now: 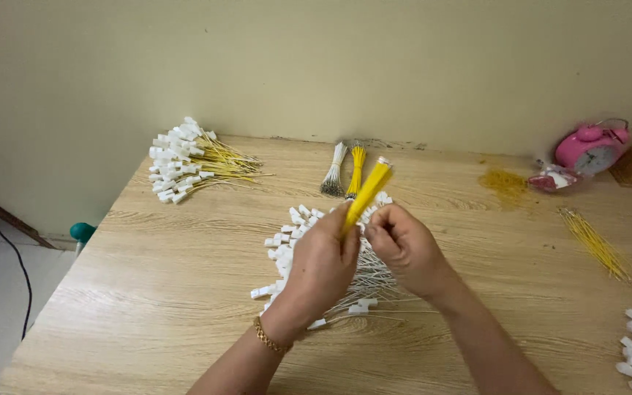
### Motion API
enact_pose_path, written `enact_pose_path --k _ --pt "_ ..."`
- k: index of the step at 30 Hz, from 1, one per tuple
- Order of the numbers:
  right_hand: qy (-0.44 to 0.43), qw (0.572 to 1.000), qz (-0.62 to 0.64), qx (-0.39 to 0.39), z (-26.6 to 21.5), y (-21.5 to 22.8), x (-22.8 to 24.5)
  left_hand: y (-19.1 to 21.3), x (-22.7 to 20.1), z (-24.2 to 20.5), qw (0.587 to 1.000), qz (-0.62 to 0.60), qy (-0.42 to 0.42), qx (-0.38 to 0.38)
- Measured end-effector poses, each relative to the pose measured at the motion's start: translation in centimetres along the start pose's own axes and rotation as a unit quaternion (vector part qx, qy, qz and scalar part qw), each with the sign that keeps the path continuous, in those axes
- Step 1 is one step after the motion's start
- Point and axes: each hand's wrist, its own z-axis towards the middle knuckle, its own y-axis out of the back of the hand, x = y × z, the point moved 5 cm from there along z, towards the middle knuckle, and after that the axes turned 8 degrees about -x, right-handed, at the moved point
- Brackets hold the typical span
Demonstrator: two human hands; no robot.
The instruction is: Inserting small metal pins into white plastic connectors at a workbench.
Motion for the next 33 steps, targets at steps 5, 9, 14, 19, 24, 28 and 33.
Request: enact_pose_path --k 5,9,14,19,24,28,33 --pt "-0.128 0.988 -0.087 0.025 1.0 1.2 5.2 0.8 0.5 0.3 0.978 0.085 -0.138 -0.131" --pt "-0.003 0.983 -0.180 0.035 0.9 2.3 4.0 0.2 0.9 0.3 0.989 0.053 -0.104 -0.088" --pt "0.037 0.991 0.064 -0.110 1.4 4.0 4.2 0.3 0.4 0.0 0.993 0.036 -0.094 -0.060" --pt "-0.155 0.941 0.262 -0.148 3.3 6.3 1.2 0.6 -0.5 0.7 0.989 0.042 -0.131 0.045" --pt "-0.231 0.904 0.335 -0.129 3.4 6.4 -0.9 0.6 0.3 0.7 0.963 -0.191 -0.015 0.190" --pt "-0.253 0.913 0.295 -0.126 2.4 4.7 -1.1 0.3 1.1 0.9 0.889 -0.418 0.047 0.179" --pt "-0.121 0.990 -0.048 -0.059 1.5 1.8 3.2 -0.8 2.0 1.0 0.865 -0.477 0.046 0.146"
